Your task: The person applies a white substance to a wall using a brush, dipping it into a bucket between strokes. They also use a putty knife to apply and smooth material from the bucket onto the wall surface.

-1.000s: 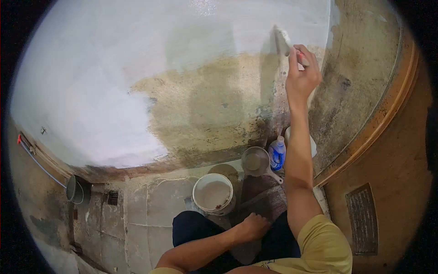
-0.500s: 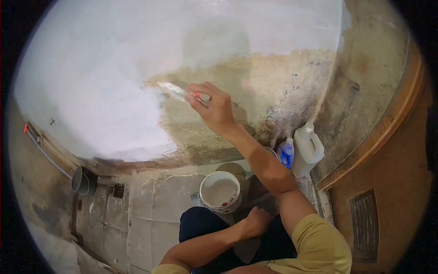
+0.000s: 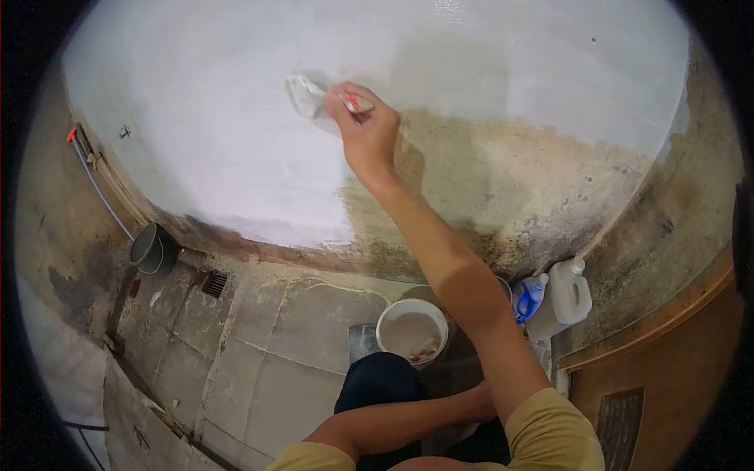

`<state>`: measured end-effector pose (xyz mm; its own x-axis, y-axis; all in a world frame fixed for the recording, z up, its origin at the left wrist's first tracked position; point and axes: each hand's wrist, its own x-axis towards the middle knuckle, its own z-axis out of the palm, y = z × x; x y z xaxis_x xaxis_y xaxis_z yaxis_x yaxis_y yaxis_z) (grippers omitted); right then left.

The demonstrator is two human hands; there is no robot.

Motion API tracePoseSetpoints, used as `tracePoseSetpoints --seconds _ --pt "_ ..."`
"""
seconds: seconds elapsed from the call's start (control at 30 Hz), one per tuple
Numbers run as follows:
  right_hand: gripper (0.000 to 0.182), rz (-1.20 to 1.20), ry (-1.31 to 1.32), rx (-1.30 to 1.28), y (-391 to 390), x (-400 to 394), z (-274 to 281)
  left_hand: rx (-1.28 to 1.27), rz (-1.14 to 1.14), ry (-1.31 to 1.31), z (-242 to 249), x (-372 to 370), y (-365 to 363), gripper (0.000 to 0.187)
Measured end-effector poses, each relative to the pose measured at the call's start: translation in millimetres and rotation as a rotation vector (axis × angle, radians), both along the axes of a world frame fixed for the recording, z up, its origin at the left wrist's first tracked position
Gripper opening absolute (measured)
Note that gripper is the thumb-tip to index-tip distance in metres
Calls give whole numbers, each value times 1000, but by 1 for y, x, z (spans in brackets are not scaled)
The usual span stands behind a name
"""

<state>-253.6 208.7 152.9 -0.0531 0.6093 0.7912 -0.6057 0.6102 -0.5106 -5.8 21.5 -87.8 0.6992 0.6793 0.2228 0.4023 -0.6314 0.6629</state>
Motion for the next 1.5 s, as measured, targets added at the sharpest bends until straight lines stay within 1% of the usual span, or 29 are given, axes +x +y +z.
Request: tracePoseSetpoints --seconds 0.03,0.13,0.23,0.27,0.33,0.37,0.4,0.43,0.47,0.5,0.57,0.6,0.67,0.73,0.77,0.8,0.83,0.9,1.0,1.07,1.13,1.17,1.2,1.27,1.3,1.37,1.4,1.47,1.5 --pt "19 -4 20 -6 1 -6 10 172 82 -133 -47 15 4 36" --pt "15 -139 -65 50 4 2 37 852 322 82 -273 123 68 36" --pt "16 -176 67 115 27 19 49 294 54 75 -122 46 23 38" --pt "16 -112 102 96 37 31 49 293 35 71 -122 41 21 38" --pt "16 -153 108 97 52 73 48 166 -38 400 -112 34 18 37" --pt "16 -173 118 97 58 98 48 167 -60 398 -96 32 17 37" --pt "16 -201 139 75 60 127 48 -7 -133 622 -36 23 16 34" --pt "16 -224 156 61 62 159 49 -173 -198 843 -1 18 16 31" --pt "20 -299 156 80 69 191 49 -1 -336 839 -10 14 18 36" --pt "25 -373 155 96 77 226 47 12 -350 836 -13 11 14 36" --pt "28 -518 124 68 93 296 41 67 -199 711 -16 8 7 37" --pt "28 -567 124 61 98 328 38 79 -206 708 -13 11 6 37" --pt "28 -687 116 56 103 387 35 -75 -155 763 -6 17 4 27" --pt "27 -762 106 67 100 424 37 -48 -138 718 -1 15 -1 26" --pt "26 -976 69 63 97 436 39 -30 -120 677 0 15 -3 26" --pt "25 -1191 33 54 91 441 42 -28 -122 677 -1 17 -3 26" --pt "25 -1194 36 54 88 443 45 2 -152 688 -4 19 -2 27" --pt "21 -1540 -4 43 86 441 50 33 -188 705 -9 19 -4 27" --pt "22 -1616 -34 155 110 427 56 84 -149 618 -5 18 -3 28" --pt "22 -1678 -134 155 106 391 63 -30 -279 780 15 21 2 28" --pt "19 -1511 -57 380 111 341 65 -29 -241 762 21 18 -2 27" --pt "22 -1480 -185 363 95 311 65 -31 -207 741 23 16 -3 27" --pt "30 -1512 -222 542 95 283 63 -29 -205 743 27 17 -2 27" --pt "26 -1467 -312 765 66 216 62 -79 -335 847 33 19 3 28" --pt "24 -1351 -389 787 47 185 60 -81 -336 849 31 19 2 28" --pt "20 -1135 -235 851 24 117 59 -50 -269 790 23 18 -1 29" --pt "14 -872 -231 760 12 85 58 -55 -266 793 19 14 -3 29" --pt "14 -466 -131 584 -21 48 69 233 -142 407 5 4 -8 30" --pt "14 -459 -125 581 -28 35 76 229 -134 412 -21 6 -9 30"
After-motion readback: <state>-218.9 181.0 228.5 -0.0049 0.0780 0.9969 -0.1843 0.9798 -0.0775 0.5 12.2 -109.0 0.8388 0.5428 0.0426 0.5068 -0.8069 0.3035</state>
